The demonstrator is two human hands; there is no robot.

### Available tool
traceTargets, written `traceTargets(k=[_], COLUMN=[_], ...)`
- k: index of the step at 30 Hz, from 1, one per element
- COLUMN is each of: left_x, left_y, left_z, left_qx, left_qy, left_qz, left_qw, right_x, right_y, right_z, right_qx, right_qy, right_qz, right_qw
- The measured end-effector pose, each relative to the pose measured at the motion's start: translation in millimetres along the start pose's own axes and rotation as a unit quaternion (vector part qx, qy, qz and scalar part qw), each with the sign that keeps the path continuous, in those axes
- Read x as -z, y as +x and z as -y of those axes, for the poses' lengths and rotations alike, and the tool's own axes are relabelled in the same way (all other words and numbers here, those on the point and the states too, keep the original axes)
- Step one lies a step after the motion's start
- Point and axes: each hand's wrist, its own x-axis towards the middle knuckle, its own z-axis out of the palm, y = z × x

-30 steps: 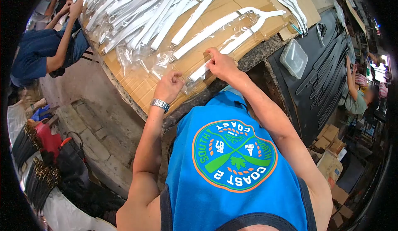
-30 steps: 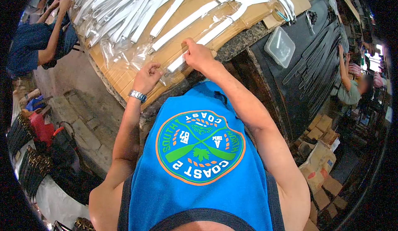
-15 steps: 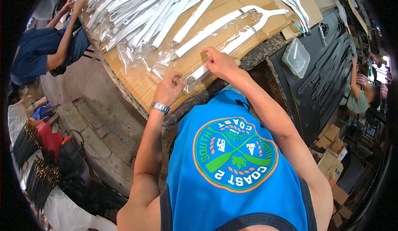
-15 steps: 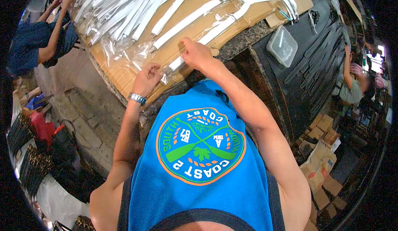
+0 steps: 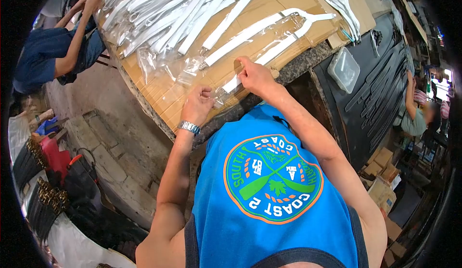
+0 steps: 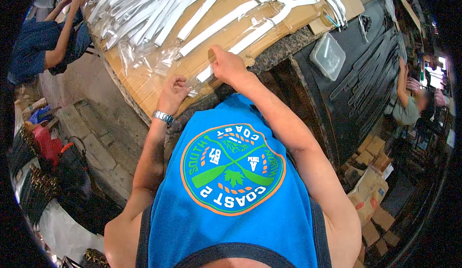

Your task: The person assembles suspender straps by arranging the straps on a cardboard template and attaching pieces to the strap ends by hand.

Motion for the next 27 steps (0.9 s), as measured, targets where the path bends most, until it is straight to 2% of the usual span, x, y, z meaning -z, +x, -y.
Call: traceTargets(k=[6, 12, 27], left_x=[-0.9, -2.6, 1.9], left_y=[-2.9, -3.8, -2.5], left_z=[4.5, 6.0, 13.1], left_qx=[-0.034, -0.022, -0.026], left_qy=[0.027, 0.01, -0.025], left_qz=[-0.02, -0.021, 0.014], left_qw=[0.999, 0.999, 0.999], right_x=[-5.3, -7.3, -6.0], right_y=[-3.7, -3.3, 0.4], right_z=[-2.7, -4.2, -9.5], right_qx=[0.029, 0.026, -0.021], right_qy=[0.0, -0.011, 0.081], right_qz=[-0.025, -0.036, -0.01], right_qw=[0.999, 0.999, 0.996])
